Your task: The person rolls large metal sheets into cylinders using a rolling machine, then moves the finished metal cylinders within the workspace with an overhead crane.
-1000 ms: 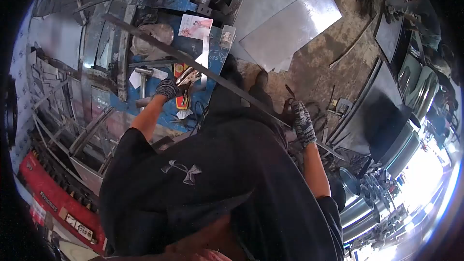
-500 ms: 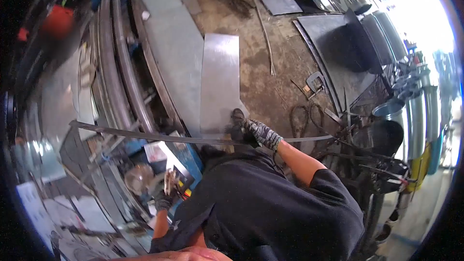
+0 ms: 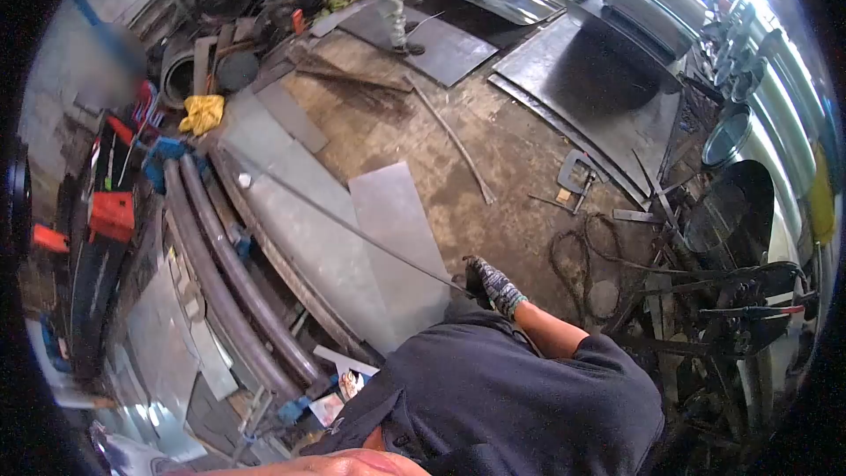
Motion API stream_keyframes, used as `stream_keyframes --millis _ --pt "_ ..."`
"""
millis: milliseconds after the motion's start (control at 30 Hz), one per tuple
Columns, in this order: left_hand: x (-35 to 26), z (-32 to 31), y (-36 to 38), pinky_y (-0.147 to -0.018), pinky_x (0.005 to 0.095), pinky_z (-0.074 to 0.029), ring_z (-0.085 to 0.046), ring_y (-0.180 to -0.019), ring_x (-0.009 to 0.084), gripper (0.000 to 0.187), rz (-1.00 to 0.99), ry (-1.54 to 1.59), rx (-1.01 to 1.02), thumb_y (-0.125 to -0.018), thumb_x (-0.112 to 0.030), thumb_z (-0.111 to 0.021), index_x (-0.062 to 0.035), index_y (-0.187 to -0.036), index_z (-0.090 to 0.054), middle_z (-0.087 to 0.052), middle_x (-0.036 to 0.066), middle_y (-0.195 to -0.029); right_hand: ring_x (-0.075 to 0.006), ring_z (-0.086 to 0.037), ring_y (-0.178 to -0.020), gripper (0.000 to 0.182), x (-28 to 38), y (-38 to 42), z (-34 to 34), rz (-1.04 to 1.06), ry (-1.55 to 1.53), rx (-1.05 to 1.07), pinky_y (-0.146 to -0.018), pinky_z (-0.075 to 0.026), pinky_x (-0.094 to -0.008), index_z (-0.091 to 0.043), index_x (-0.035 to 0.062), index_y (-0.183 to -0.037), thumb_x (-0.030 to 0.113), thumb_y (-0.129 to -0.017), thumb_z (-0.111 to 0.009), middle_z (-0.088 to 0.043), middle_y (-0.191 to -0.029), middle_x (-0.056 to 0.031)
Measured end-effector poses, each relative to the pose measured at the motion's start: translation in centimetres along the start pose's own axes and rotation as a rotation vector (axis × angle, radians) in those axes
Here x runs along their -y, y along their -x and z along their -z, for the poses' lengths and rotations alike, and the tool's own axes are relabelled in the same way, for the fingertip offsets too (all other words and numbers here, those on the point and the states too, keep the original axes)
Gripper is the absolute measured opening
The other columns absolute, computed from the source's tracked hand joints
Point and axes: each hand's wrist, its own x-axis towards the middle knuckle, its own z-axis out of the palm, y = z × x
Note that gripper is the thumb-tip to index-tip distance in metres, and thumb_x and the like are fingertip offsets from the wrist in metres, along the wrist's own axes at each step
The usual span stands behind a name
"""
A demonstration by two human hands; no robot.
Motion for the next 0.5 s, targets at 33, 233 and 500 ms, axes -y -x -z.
stream_keyframes --millis 33,233,500 --pt "-3.3 0.8 -0.9 -0.083 0.0488 -0.054 -0.07 -0.095 0.0392 0.086 -0.019 -0.01 0.004 -0.074 -0.082 -0.062 -0.0043 -0.108 -0.073 -0.073 0.023 -0.097 -0.0146 -0.047 -0.047 0.045 0.3 -1.4 1.7 -0.006 -0.024 -0.01 -0.044 -0.036 -0.0313 -0.066 0.0126 -0.094 0.052 -0.102 -0.045 -0.065 -0.074 -0.005" --pt "-23.6 3.8 -7.0 -0.082 0.0487 -0.054 -0.07 -0.094 0.0385 0.086 -0.172 -0.096 0.049 -0.074 -0.083 -0.061 -0.0038 -0.107 -0.074 -0.073 0.023 -0.095 -0.017 -0.045 -0.044 0.051 7.2 -5.7 8.6 -0.013 -0.194 -0.211 -0.046 -0.039 -0.0319 -0.064 0.0146 -0.086 0.058 -0.101 -0.043 -0.066 -0.074 -0.0082" --pt "-43.4 7.2 -15.1 -0.081 0.0484 -0.054 -0.07 -0.092 0.0377 0.087 -0.277 -0.208 0.103 -0.075 -0.083 -0.059 -0.0032 -0.105 -0.074 -0.073 0.023 -0.093 -0.0233 -0.045 -0.037 0.068 12.2 -14.3 13.7 0.055 -0.224 -0.512 -0.037 -0.034 -0.0393 -0.061 0.0144 -0.073 0.073 -0.096 -0.034 -0.063 -0.064 -0.0111"
